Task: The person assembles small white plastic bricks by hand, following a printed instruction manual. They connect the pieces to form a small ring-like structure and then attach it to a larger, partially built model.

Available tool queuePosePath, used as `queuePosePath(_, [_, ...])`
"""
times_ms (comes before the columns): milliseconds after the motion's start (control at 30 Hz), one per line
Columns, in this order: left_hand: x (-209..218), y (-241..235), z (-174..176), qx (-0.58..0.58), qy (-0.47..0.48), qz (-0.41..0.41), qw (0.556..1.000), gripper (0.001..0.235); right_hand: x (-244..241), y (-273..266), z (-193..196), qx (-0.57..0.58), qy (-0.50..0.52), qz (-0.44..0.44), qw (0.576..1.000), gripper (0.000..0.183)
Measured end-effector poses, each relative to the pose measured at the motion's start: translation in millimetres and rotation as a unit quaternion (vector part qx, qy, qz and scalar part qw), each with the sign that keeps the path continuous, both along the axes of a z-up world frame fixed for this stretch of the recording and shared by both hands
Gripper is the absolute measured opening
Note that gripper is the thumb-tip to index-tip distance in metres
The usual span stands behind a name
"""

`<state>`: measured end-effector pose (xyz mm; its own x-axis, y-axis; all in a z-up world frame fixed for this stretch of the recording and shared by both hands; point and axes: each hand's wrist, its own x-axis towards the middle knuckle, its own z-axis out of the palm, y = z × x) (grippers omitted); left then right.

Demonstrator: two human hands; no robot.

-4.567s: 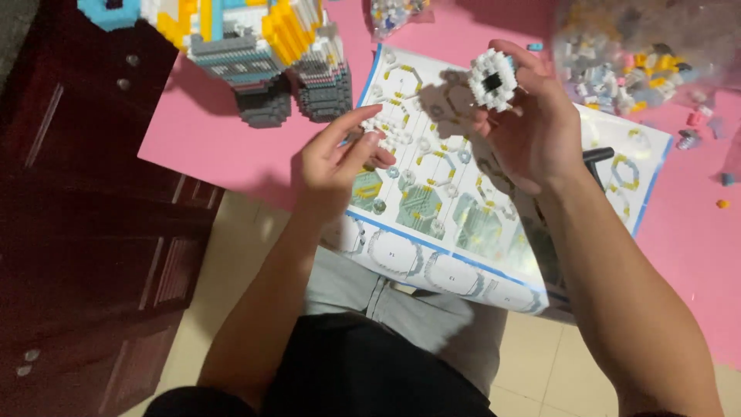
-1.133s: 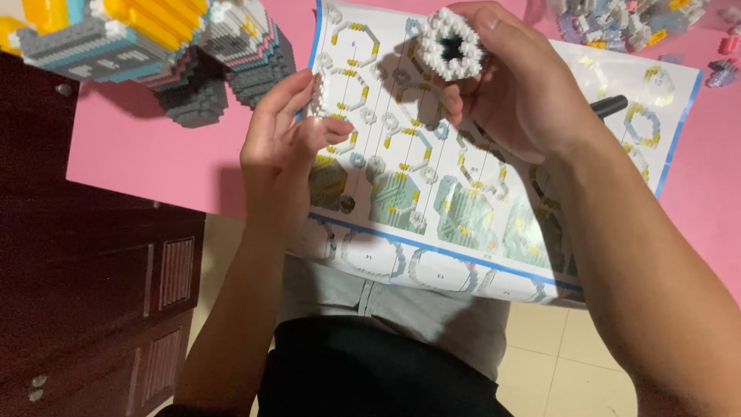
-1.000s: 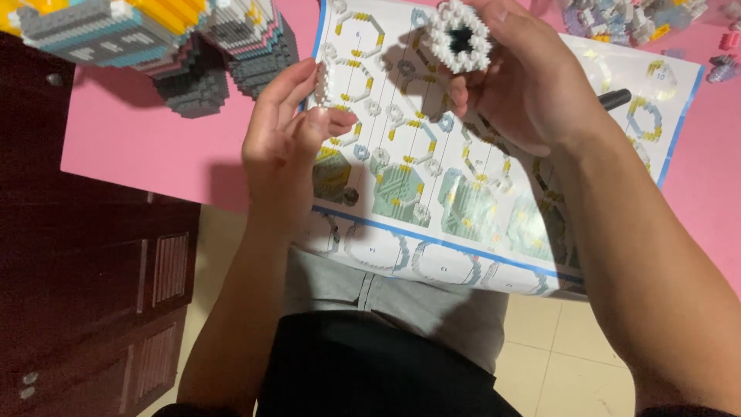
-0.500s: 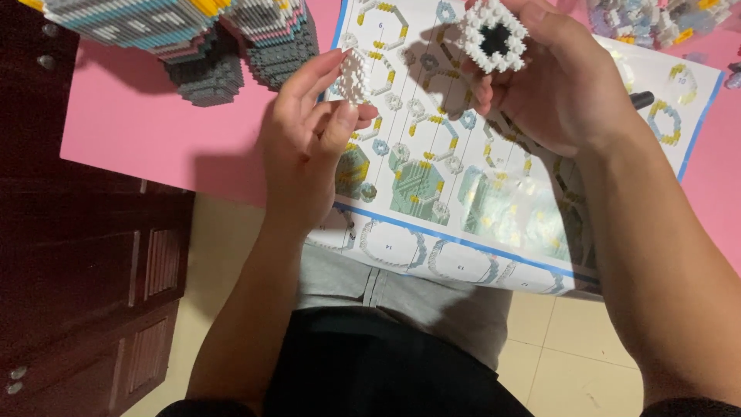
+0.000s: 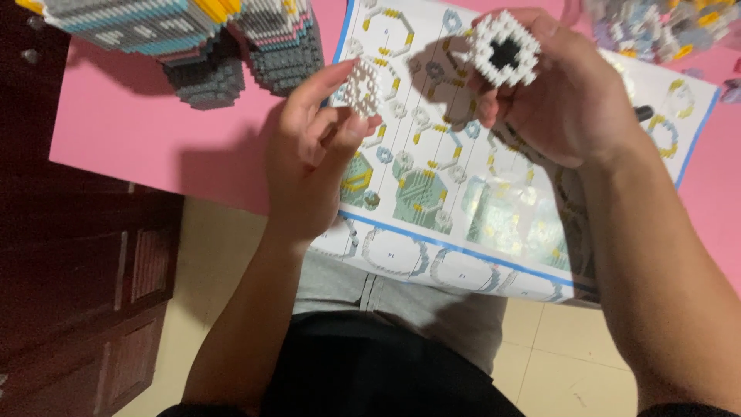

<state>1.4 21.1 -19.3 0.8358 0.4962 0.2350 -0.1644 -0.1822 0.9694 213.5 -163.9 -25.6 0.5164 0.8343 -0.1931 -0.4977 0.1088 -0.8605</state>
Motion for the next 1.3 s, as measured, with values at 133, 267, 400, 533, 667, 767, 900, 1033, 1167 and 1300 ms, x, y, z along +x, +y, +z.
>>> queuePosePath(133, [1.4, 1.6, 3.5, 0.072, 0.043, 0.012, 0.996, 0.073, 4.2, -5.9, -1.9, 0.021, 0.022, 0.034, 0.999, 0.024])
queuePosePath(267, [-0.6, 0.5, 7.5, 0.081, 0.052, 0.004, 0.995, 0.075, -0.6, -5.6, 5.4, -0.003, 0.031, 0.009, 0.999, 0.024])
queuePosePath(400, [-1.6, 0.1, 5.7, 0.073, 0.043, 0.006, 0.996, 0.073, 0.9, -7.6, 0.6, 0.027, 0.037, 0.026, 0.999, 0.022])
queuePosePath(533, [-2.2, -1.2, 4.4, 0.031, 0.028, 0.008, 0.999, 0.07, 0.9, -8.9, -2.2, 0.03, 0.03, 0.028, 0.999, 0.025])
queuePosePath(667, [-3.0, -1.9, 5.1, 0.008, 0.023, 0.002, 1.0, 0.065, 1.8, -9.3, -3.0, 0.025, 0.024, 0.032, 0.999, 0.031])
queuePosePath(767, [-2.3, -2.1, 6.5, 0.008, 0.016, 0.0, 1.0, 0.065, 3.5, -9.5, -3.6, 0.044, 0.036, 0.043, 0.997, 0.027])
queuePosePath(900, [-1.5, -3.1, 6.5, 0.002, 0.02, 0.001, 1.0, 0.069, 0.5, -7.3, 3.1, 0.059, 0.016, 0.079, 0.995, 0.036])
queuePosePath(1033, [-0.9, -2.3, 6.7, 0.004, 0.029, 0.015, 0.999, 0.071, -8.1, -5.7, 18.8, -0.008, 0.049, 0.051, 0.997, 0.038])
queuePosePath(1167, [-0.2, -2.6, 8.8, -0.003, 0.031, 0.016, 0.999, 0.072, -7.0, -7.3, 20.0, -0.035, 0.078, 0.054, 0.995, 0.04])
queuePosePath(1300, [-0.3, -3.5, 9.4, -0.007, 0.028, 0.02, 0.999, 0.071, -8.0, -7.6, 24.4, -0.08, 0.067, 0.06, 0.993, 0.047])
